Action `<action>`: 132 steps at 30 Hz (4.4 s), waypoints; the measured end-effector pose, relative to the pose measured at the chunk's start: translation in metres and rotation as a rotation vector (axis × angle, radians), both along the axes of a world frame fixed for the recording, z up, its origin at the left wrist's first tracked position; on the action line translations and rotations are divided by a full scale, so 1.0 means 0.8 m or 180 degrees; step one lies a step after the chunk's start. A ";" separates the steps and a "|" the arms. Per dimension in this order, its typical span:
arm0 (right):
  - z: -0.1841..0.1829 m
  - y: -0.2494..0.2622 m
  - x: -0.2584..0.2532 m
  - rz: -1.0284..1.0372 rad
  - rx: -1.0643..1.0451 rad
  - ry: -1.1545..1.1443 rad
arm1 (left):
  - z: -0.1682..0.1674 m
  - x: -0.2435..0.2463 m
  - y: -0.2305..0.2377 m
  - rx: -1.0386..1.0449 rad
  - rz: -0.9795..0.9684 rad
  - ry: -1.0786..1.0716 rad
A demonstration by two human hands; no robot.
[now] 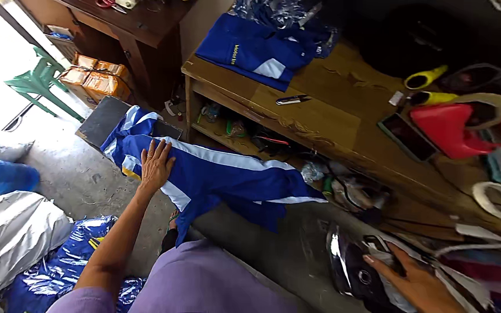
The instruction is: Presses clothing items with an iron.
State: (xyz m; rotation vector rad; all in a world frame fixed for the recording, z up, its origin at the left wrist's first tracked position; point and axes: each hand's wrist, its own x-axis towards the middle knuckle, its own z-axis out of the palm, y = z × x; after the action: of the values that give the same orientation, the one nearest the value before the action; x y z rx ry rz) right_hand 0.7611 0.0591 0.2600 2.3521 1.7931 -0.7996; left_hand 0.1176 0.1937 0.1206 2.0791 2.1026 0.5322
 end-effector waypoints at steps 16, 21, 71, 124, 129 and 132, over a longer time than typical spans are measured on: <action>0.045 0.083 -0.211 0.0703 0.0884 0.0662 | 0.004 -0.020 0.008 -0.0441 0.0058 -0.1018; 0.072 0.196 -0.407 0.1815 0.0706 0.0994 | 0.022 -0.062 -0.001 0.0320 0.1124 -0.1826; -0.018 0.154 -0.556 0.3543 0.0613 0.0160 | -0.024 -0.112 0.043 -0.0516 -0.0630 -0.0505; -0.044 0.016 -0.172 0.0131 0.1722 0.0750 | 0.055 0.175 0.007 -0.1397 -0.2067 -0.0742; -0.090 0.041 -0.301 0.0348 0.0359 0.2597 | 0.043 0.176 0.032 -0.2032 -0.1512 -0.1038; -0.113 0.068 -0.349 -0.0180 -0.0200 0.3034 | 0.042 0.172 0.035 -0.2123 -0.1568 -0.1228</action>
State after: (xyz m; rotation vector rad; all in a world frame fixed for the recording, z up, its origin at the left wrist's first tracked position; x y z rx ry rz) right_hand 0.4817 0.1138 0.1693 2.1132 1.8643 -2.2087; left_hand 0.2555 0.2220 0.1540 1.8015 1.2489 0.1133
